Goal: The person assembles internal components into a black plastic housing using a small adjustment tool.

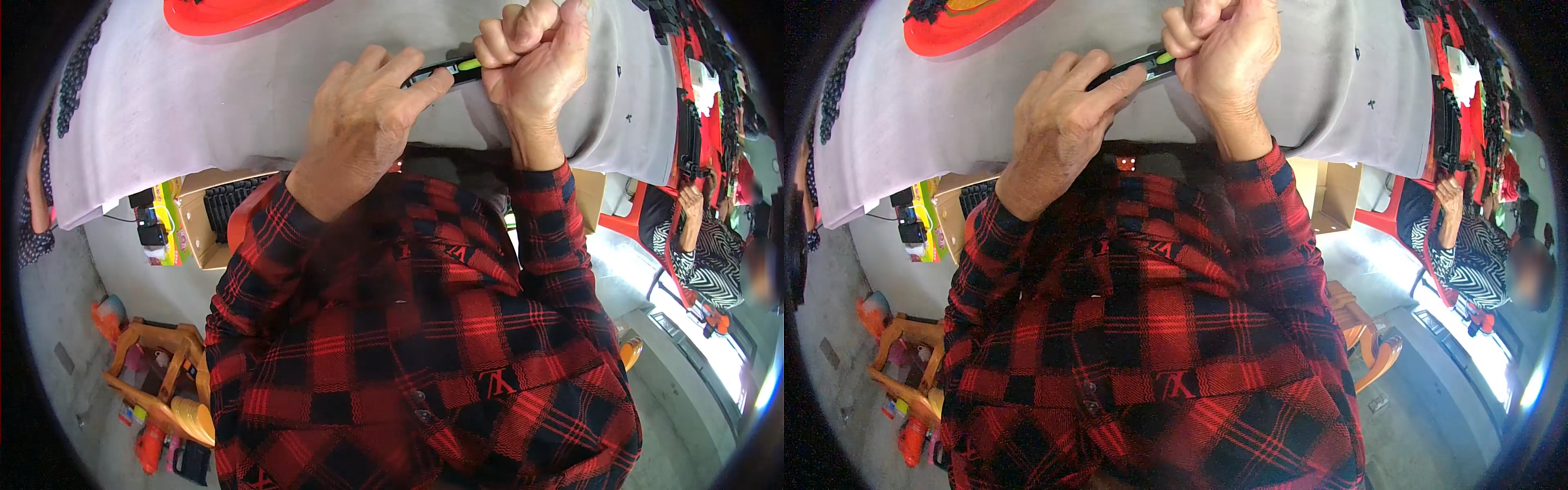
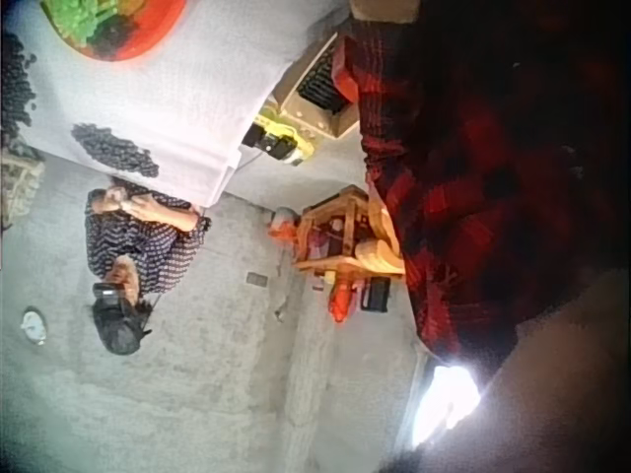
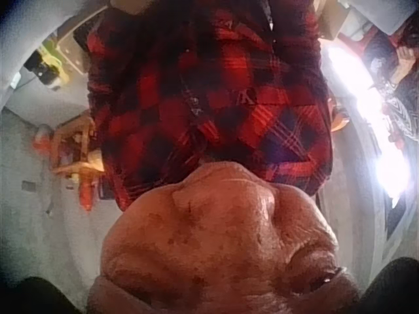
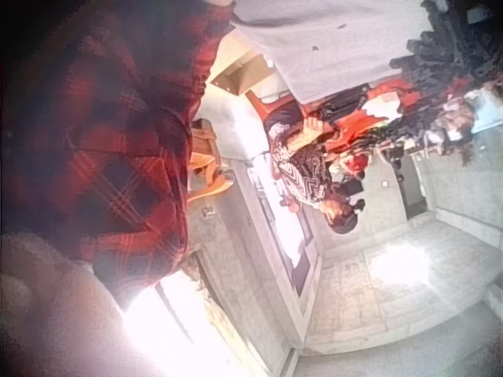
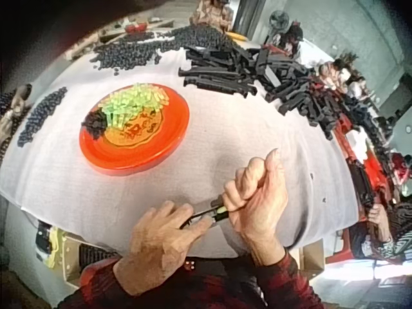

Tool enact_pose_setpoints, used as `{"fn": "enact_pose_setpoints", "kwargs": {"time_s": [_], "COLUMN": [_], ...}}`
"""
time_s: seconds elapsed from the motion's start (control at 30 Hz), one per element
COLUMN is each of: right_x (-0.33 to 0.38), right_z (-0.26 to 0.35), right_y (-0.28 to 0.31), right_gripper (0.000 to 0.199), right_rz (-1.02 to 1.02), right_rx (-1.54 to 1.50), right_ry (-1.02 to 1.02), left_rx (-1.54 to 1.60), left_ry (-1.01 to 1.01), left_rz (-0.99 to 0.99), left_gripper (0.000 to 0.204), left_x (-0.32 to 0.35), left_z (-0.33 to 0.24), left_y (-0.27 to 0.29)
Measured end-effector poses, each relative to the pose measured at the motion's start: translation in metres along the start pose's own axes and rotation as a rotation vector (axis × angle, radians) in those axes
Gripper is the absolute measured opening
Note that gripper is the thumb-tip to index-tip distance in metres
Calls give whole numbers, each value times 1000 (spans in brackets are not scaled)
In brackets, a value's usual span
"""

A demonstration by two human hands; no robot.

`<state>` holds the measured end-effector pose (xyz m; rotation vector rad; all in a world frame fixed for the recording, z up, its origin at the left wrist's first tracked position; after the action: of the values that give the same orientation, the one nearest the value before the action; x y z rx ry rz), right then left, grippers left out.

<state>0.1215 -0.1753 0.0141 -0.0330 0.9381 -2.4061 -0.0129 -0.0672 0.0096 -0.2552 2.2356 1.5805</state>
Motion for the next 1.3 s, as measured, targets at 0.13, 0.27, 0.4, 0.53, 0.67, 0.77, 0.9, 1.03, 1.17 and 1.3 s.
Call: {"fn": "enact_pose_setpoints", "kwargs": {"time_s": [0.13,0.27,0.4,0.53,0.67,0.77,0.9,1.03,1.17,1.3], "right_x": [1,1,1,0,0,-1,-1,-1,-2,-3], "right_z": [2,1,0,0,0,0,0,-2,-5,-5], "right_y": [1,2,1,-4,-4,-4,-4,-6,-2,-5], "right_gripper": [64,64,65,64,64,63,62,61,61,61], "right_rz": [35,71,23,28,43,35,47,26,27,22], "right_rx": [-40,-4,-7,-6,-7,18,65,29,33,57], "right_ry": [18,11,3,-1,-10,-11,7,-21,-37,-42], "left_rx": [0,-11,-22,-8,-6,-4,12,16,22,24], "left_ry": [-1,-4,-8,-4,-17,-16,-23,-19,-39,-68], "left_rz": [-23,-19,-24,-9,-36,-31,-43,-10,19,38], "left_gripper": [30,29,28,29,28,27,27,27,29,31], "left_x": [0,0,0,0,0,0,-1,0,0,-2], "left_z": [-1,0,0,0,0,0,0,1,2,2], "left_y": [1,-1,-2,1,-1,0,-1,0,0,3]}}
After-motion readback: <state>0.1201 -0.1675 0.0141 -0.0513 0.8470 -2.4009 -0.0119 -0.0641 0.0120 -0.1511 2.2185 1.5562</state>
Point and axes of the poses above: each hand's wrist, its own x-axis away from the middle knuckle, its own y-axis out of the back of the hand, z = x × y, the point moved 4 cm from there along -x, towards the middle knuckle, and after that the axes turned 7 degrees about z, right-handed, at the moved point
